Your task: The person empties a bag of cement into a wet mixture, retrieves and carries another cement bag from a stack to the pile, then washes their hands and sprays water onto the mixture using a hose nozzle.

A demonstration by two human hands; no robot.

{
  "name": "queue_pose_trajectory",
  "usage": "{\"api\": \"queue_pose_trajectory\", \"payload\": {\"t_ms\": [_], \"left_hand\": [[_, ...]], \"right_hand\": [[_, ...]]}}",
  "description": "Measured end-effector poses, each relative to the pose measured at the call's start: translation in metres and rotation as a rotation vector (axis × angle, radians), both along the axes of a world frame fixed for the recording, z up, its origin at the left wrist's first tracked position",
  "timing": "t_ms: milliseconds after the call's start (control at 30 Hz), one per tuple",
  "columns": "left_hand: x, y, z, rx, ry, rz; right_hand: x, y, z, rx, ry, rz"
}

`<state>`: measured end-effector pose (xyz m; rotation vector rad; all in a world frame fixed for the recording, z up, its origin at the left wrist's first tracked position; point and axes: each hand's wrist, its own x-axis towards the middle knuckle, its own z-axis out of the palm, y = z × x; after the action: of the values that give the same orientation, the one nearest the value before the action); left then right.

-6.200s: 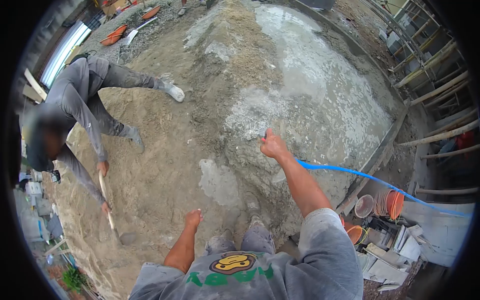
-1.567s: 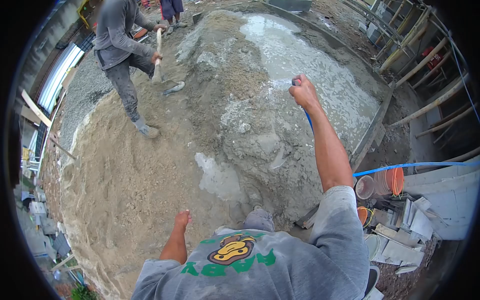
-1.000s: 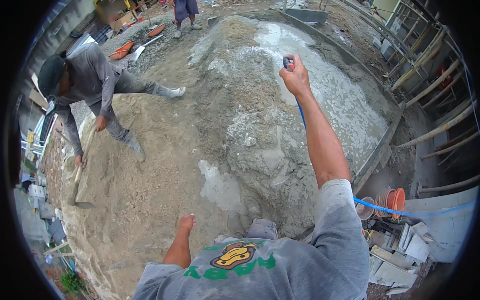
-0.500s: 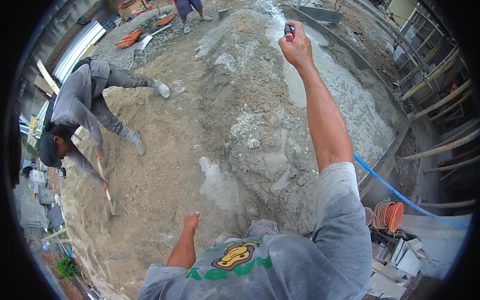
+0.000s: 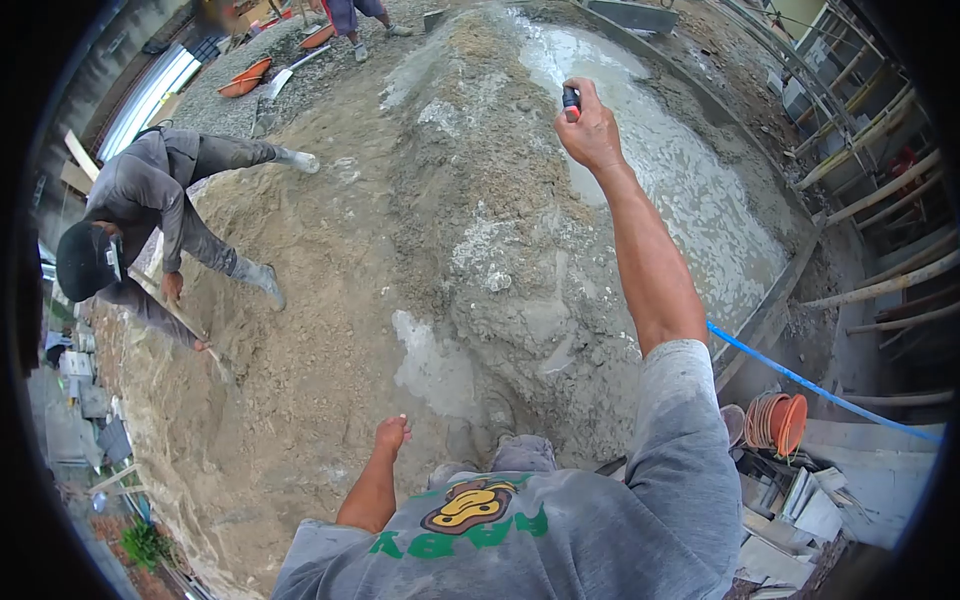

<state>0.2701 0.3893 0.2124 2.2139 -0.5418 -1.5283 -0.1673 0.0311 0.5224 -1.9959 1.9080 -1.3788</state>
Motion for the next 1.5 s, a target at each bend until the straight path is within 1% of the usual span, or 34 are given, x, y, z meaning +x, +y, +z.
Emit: {"api": "queue_pose_trajectory", "payload": {"t_ms": [133, 267, 400, 533, 567, 667, 767, 867, 967, 1267, 1367, 1467, 1500], "left_hand": [[-0.009, -0.008, 0.009, -0.006, -0.012, -0.023], [-0.008, -0.009, 0.010, -0.022, 0.015, -0.066], [-0.007, -0.007, 0.013, -0.056, 0.011, -0.029], [0.003, 0.003, 0.008, -0.081, 0.009, -0.017], [0.006, 0.005, 0.007, -0.084, 0.006, -0.012], [0.017, 0.011, 0.007, -0.061, -0.013, -0.065], [0.021, 0.015, 0.013, -0.054, -0.017, -0.038], [0.028, 0.019, 0.010, -0.040, 0.000, -0.067], [0.030, 0.022, 0.006, -0.057, -0.019, -0.092], [0.032, 0.018, 0.012, -0.058, 0.016, -0.121], [0.037, 0.022, 0.008, -0.077, 0.000, -0.090], [0.042, 0.026, 0.011, -0.039, -0.016, -0.091], [0.042, 0.027, 0.012, -0.041, -0.021, -0.093]], "right_hand": [[-0.005, 0.014, -0.004, 0.017, -0.026, -0.005], [-0.006, 0.019, -0.004, -0.051, -0.035, -0.037], [0.001, 0.021, -0.006, -0.075, -0.050, -0.019], [0.015, 0.029, -0.015, -0.017, -0.079, 0.026], [0.019, 0.032, -0.018, 0.031, -0.126, 0.040], [0.025, 0.037, -0.025, 0.030, -0.129, 0.076], [0.026, 0.042, -0.020, 0.046, -0.112, 0.059], [0.027, 0.045, -0.013, -0.056, -0.084, 0.064], [0.031, 0.045, -0.002, -0.011, -0.111, 0.088], [0.050, 0.042, 0.010, 0.003, -0.045, 0.116], [0.056, 0.046, 0.012, -0.029, -0.039, 0.123], [0.058, 0.044, 0.010, -0.020, -0.056, 0.116], [0.059, 0.042, 0.011, -0.055, -0.064, 0.120]]}}
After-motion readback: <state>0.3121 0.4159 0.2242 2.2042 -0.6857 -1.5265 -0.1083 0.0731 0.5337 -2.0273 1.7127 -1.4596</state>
